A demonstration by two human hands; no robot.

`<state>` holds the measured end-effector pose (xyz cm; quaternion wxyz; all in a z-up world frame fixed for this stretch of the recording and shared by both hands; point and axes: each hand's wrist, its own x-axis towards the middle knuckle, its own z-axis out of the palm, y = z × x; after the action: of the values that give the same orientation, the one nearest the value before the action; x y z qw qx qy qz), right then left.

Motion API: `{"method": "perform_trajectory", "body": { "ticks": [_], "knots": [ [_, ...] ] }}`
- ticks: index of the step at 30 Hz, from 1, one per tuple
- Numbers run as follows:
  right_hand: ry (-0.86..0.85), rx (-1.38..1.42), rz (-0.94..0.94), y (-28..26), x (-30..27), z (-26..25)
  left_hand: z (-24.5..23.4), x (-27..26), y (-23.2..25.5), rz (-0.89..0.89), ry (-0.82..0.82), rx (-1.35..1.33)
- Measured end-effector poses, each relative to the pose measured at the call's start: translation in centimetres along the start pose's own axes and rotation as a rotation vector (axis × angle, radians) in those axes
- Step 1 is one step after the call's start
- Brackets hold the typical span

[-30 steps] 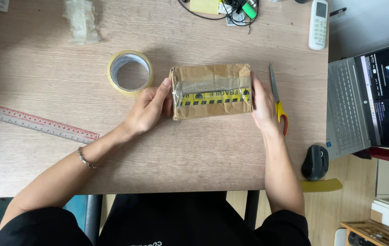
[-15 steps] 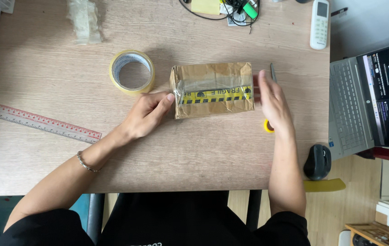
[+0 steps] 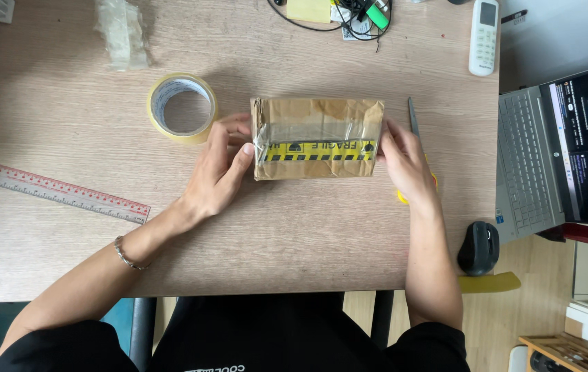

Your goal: The person uses shears to cut through clear and yellow tape on a small cardboard box, opens the flaps, and removes a computer mouse.

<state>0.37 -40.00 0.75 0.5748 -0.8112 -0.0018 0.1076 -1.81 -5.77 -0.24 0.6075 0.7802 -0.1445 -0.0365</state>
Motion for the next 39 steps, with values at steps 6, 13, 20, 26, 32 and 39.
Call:
{"method": "perform_trajectory", "body": {
  "ticks": [6,13,20,26,32,39],
  "knots": [
    [-0.005,0.359,-0.071,2.0,1.1,0.6,-0.2,0.3,-0.7,0.092,0.039,-0.152],
    [0.148,0.459,-0.121,3.4,2.3,3.2,-0.5,1.2,-0.3,0.147,-0.016,-0.33],
    [0.202,-0.145,-0.127,0.6,0.3,3.0,-1.0,0.8,-1.6,0.149,-0.023,-0.349],
    [0.222,-0.362,-0.133,3.5,0.4,1.5,-0.4,0.8,-1.4,0.157,-0.006,-0.318],
    [0.227,-0.363,-0.285,0.3,0.1,2.0,-0.8,1.1,-2.1,0.2,-0.03,-0.358],
    [0.191,-0.148,-0.54,0.0,0.4,3.2,-0.8,1.0,-2.4,0.329,-0.042,-0.303]
  ]
}}
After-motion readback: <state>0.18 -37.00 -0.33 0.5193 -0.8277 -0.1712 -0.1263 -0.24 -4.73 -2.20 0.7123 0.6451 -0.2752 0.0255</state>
